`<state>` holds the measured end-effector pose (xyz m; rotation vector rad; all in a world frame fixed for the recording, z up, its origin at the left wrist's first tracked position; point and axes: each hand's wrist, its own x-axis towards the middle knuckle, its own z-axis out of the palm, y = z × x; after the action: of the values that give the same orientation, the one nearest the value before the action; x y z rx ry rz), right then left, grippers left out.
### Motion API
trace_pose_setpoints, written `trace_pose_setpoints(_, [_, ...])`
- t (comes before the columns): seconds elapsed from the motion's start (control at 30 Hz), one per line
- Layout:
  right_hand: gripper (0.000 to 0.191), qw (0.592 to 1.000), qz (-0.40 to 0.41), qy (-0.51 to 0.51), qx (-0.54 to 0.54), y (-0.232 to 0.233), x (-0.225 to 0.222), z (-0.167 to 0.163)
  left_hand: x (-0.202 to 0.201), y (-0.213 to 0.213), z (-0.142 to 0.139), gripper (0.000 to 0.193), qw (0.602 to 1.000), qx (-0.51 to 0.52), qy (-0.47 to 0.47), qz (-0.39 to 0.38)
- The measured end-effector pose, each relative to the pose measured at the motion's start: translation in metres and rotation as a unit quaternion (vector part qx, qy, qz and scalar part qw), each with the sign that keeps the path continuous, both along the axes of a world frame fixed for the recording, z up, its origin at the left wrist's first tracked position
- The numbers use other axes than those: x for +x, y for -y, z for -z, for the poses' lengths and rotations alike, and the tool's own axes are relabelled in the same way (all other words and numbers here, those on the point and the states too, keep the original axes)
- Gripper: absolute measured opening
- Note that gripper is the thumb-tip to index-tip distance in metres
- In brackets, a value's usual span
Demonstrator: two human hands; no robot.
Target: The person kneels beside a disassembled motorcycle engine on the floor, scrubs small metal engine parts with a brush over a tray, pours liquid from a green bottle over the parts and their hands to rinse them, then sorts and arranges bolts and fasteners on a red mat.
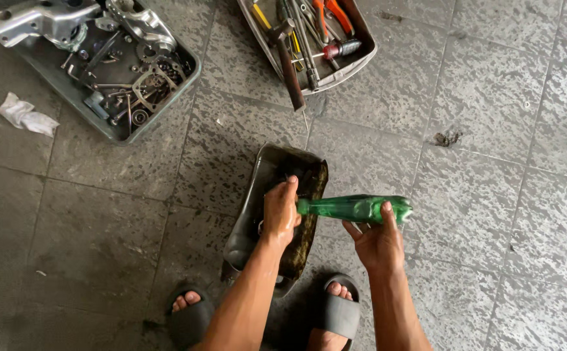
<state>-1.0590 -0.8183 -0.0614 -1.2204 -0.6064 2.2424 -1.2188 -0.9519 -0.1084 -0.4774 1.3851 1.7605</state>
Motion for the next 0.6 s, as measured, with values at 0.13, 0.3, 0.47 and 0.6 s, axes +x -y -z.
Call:
trace_pose_setpoints(0.13, [0.040,0.989,0.008,0.012,-0.147,-0.011,-0.011,0.039,0.009,-0.001,-0.049,0.050,0.917,-0.042,-0.382,0.110])
trace_pose_setpoints(0.3, [0.044,0.983,0.000,-0.028,-0.182,-0.008,-0.045,0.027,0.003,-0.001,-0.072,0.057,0.934,-0.062,-0.337,0.099])
trace_pose_setpoints(0.47, [0.056,0.968,-0.115,-0.054,-0.218,0.005,-0.096,-0.022,-0.029,0.007,-0.059,0.062,0.941,-0.128,-0.280,0.141])
trace_pose_setpoints(0.6, [0.044,0.936,-0.327,-0.063,-0.118,0.028,-0.114,-0.043,-0.063,0.018,-0.057,0.063,0.975,-0.115,-0.121,0.144])
